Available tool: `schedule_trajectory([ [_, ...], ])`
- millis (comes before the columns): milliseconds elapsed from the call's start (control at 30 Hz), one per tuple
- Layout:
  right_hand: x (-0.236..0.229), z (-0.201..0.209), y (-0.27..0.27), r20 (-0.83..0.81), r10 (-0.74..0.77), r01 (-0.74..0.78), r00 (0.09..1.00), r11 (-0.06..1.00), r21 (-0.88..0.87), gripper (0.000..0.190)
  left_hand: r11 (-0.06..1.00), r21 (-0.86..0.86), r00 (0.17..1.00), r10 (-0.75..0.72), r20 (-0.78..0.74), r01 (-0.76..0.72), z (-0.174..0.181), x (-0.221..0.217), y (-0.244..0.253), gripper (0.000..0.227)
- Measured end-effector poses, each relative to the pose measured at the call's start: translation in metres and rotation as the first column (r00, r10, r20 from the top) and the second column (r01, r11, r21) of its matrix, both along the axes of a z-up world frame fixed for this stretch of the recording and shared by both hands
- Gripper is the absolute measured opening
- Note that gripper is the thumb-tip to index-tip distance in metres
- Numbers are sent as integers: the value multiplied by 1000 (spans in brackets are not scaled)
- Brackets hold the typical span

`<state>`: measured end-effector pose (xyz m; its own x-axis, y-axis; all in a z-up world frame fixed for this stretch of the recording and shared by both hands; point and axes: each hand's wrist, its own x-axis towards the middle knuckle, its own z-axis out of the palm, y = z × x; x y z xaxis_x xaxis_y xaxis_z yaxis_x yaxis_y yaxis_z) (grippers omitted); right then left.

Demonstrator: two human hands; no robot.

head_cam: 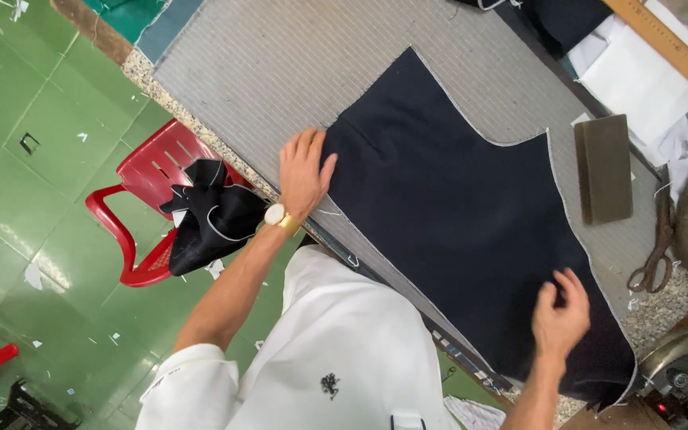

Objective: The person measures and marks a black fabric piece with a ruler and chalk, then cuts along the marked lines with shears. The person irons the fabric multiple times, folds and unfolds it, and places the finished piece on a red chair.

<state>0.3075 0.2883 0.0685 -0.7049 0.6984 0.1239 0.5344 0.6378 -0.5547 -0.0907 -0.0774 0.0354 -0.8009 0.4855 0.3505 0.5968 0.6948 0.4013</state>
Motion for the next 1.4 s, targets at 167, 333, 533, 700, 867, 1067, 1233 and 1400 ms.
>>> schedule_trajectory([
  [167,-82,23,-39,33,149,-150,988,988,27,29,992,-123,1000,11,-10,-12,-13,-11,18,45],
  [333,-90,13,-45,105,111,-102,988,991,-86,32,982,-175,996,-60,69,72,-12,-17,8,40],
  [533,-55,-22,-41,193,3,8,981,999,-53,43,986,-144,995,-74,68,83,-16,-18,11,36],
  [700,-75,-8,-65,68,-5,7,998,1000,-16,64,978,166,952,-164,260,123,-20,-21,23,9],
  [867,-87,-14,-49,83,20,-14,996,997,-71,83,853,508,634,-328,700,-120,-25,12,30,12],
  [1067,-19,-10,35,234,28,-58,972,991,122,86,852,467,571,-266,777,-238,-5,78,2,15],
  [1233,38,-30,91,407,65,-123,911,985,117,95,804,443,611,-128,781,-397,6,173,-28,10],
  [1400,55,-64,125,529,240,-273,814,962,-17,45,749,311,474,5,880,-586,-27,266,-57,14],
])
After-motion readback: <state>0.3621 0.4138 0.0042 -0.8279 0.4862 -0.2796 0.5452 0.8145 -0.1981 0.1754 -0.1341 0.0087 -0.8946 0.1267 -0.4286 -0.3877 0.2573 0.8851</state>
